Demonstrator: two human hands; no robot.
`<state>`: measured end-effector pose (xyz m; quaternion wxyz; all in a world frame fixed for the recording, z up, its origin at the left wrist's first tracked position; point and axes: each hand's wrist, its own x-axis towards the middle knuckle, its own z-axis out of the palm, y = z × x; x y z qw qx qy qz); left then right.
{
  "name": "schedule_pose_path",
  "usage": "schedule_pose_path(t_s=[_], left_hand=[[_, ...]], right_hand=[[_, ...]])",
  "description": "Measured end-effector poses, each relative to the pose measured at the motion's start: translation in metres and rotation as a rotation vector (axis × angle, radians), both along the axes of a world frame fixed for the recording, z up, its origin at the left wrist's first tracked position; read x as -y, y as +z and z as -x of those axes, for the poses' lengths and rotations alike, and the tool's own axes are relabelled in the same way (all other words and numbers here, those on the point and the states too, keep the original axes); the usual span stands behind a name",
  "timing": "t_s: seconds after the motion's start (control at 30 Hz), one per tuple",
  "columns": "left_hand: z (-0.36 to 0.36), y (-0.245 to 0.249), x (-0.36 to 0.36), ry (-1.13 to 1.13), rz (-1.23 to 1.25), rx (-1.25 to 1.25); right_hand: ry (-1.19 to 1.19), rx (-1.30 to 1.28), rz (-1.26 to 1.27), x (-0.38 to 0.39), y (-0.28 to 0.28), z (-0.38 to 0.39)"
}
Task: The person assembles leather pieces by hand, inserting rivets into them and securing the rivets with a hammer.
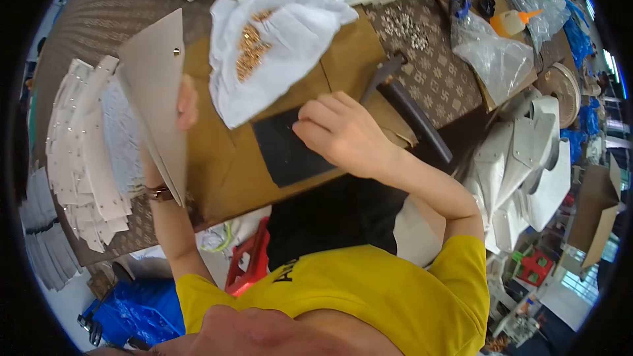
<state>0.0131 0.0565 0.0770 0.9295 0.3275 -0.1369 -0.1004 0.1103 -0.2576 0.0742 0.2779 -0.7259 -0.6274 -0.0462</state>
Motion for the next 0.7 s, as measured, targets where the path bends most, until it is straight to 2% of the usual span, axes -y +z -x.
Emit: schedule_pose_path(t_s=[0.07, 0.1, 0.2, 0.27, 0.33, 0.37, 0.43, 0.5, 0.6, 0.7], left_hand=[[0.014, 0.029, 0.042, 0.768, -0.721, -0.189], [0.014, 0.025, 0.044, 0.759, -0.714, -0.201], [0.013, 0.014, 0.040, 0.490, -1.006, -0.214], [0.010, 0.001, 0.046, 0.480, -1.050, -0.118], [0.006, -0.011, 0.055, 0.468, -1.123, 0.075], [0.006, -0.009, 0.059, 0.463, -1.119, 0.075], [0.009, 0.004, 0.067, 0.343, -1.276, 0.095], [0.013, 0.009, 0.073, 0.283, -1.352, 0.108], [0.015, 0.012, 0.078, 0.215, -1.428, 0.059], [0.015, 0.008, 0.078, 0.217, -1.464, 0.091]], right_hand=[[0.009, 0.023, 0.053, 0.020, -0.006, 0.016], [0.023, 0.059, 0.078, 0.027, -0.009, 0.023], [0.018, 0.085, 0.082, 0.037, -0.009, 0.028], [-0.011, 0.086, 0.041, 0.039, -0.002, 0.025], [-0.157, 0.106, -0.072, 0.049, 0.012, 0.007], [-0.308, 0.118, -0.073, 0.057, 0.014, -0.005], [-0.561, 0.129, -0.066, 0.070, 0.019, -0.043], [-0.747, -0.144, 0.009, 0.088, 0.011, -0.083], [-0.863, -0.260, 0.013, 0.106, -0.021, -0.128], [-0.854, -0.228, 0.020, 0.106, -0.036, -0.136]])
